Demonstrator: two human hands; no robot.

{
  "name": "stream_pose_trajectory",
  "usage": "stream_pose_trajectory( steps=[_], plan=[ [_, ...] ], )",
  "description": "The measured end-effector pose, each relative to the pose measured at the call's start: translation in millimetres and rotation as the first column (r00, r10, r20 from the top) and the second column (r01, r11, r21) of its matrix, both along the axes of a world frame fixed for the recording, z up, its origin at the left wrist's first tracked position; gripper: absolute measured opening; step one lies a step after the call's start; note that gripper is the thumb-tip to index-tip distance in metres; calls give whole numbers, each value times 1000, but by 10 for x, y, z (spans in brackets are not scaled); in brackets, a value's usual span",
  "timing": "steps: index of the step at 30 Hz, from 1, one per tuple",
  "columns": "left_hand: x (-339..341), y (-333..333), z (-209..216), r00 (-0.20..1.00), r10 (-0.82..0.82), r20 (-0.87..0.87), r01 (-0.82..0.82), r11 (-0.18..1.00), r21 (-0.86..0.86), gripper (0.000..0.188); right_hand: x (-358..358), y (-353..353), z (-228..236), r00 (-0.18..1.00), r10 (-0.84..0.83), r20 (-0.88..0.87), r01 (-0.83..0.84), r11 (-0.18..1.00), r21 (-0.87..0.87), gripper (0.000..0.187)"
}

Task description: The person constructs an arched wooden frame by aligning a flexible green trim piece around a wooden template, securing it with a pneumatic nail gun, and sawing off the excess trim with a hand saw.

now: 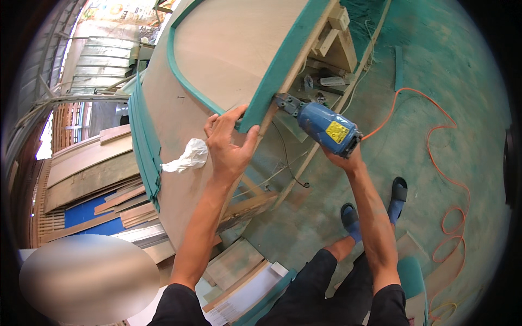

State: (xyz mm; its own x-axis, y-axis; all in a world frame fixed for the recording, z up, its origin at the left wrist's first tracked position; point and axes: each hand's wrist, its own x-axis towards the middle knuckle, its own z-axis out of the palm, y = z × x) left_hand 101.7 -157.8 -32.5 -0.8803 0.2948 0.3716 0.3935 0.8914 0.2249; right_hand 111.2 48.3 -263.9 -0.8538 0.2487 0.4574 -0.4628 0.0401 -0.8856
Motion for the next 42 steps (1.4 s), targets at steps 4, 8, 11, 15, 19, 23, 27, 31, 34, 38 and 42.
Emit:
stream_pose_trajectory(
  steps=[4,8,11,15,19,23,27,31,34,38,42],
  plan=[
    [18,-21,36,1000,-1,13,0,1000,11,45,62,29,10,996,88,33,-92,986,140,43],
    [23,-55,8,1000,-17,9,17,1000,9,47,49,24,34,993,116,-19,-112,982,151,41],
    [25,-120,95,996,-54,73,57,998,-33,49,61,34,86,994,104,-22,-100,986,135,39],
    [8,-152,189,987,-121,106,128,990,-62,52,50,146,305,989,146,-23,-135,958,253,32],
    [-19,-147,185,982,-120,143,127,991,-35,52,17,140,222,987,164,5,-163,976,142,29],
    [20,-183,260,980,-94,178,103,994,-46,50,91,51,389,974,219,52,-220,975,6,12],
    [27,-96,259,976,-108,188,115,993,-25,49,159,-155,241,971,211,110,-161,924,-348,14],
    [32,-123,309,967,-109,231,123,991,-46,54,173,-46,312,978,205,-33,-206,979,-10,20],
    [-9,-179,320,961,-157,227,182,979,-94,55,186,-54,298,980,192,-51,-191,981,23,25],
    [-144,-385,274,956,-243,164,262,959,-104,47,178,-54,249,971,236,-39,-233,970,64,29],
    [-293,-516,243,931,-365,17,361,913,-189,32,258,-91,34,986,164,-33,-156,974,165,35]
  ],
)
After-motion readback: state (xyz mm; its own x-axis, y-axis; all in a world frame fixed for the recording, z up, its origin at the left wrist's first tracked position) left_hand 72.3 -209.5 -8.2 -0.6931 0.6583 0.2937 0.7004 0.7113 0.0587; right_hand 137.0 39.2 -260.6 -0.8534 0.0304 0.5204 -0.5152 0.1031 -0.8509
